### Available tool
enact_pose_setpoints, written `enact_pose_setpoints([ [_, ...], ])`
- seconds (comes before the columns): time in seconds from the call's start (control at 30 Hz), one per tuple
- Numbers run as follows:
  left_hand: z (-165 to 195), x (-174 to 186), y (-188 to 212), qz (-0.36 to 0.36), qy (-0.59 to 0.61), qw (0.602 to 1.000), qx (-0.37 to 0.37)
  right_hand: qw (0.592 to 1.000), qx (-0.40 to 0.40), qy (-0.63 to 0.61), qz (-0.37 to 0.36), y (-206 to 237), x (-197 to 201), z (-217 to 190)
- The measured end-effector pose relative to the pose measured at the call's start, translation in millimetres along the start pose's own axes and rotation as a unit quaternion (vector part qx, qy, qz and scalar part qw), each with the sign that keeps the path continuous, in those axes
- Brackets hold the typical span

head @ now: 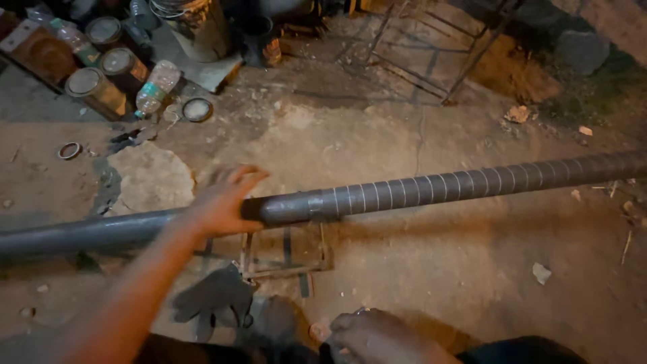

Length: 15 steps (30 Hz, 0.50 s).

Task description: The person marks a long metal pipe with a white marker, drawing evenly spaced circumferential lines along its length. They rotate the pipe with both hands to continue marking new sections.

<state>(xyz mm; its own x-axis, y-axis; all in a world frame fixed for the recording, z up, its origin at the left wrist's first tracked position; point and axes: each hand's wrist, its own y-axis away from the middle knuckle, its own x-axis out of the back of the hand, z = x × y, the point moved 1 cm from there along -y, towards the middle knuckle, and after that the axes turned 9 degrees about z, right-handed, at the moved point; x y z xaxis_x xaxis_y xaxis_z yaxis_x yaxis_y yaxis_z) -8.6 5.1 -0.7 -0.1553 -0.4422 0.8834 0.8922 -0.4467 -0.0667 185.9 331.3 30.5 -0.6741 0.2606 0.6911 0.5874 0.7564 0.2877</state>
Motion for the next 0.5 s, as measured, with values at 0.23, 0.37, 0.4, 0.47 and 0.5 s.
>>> enact_pose_setpoints([
  [0.23, -86.3, -17.0, 61.4, -0.078, -0.124, 0.981, 0.128, 0.999, 0.039, 0.03, 0.003, 8.7, -27.8, 6.4],
  [0.37, -95.7, -24.9, 58.7, -0.161, -0.149, 0.962, 0.165, 0.994, 0.084, 0.049, 0.042, 9.5, -35.8, -0.3],
  [0.4, -98.1, -22.0, 58.2, -0.16, -0.116, 0.969, 0.146, 0.995, 0.071, 0.05, 0.039, 11.0, -39.1, -1.4],
  [0.47, -98.8, -13.6, 55.3, -0.155, -0.047, 0.981, 0.107, 0.997, 0.044, 0.052, 0.033, 14.4, -44.1, -2.7],
  [0.5, -96.4, -12.4, 56.5, -0.15, -0.042, 0.982, 0.103, 0.996, 0.048, 0.069, 0.023, 16.2, -45.6, -3.2],
])
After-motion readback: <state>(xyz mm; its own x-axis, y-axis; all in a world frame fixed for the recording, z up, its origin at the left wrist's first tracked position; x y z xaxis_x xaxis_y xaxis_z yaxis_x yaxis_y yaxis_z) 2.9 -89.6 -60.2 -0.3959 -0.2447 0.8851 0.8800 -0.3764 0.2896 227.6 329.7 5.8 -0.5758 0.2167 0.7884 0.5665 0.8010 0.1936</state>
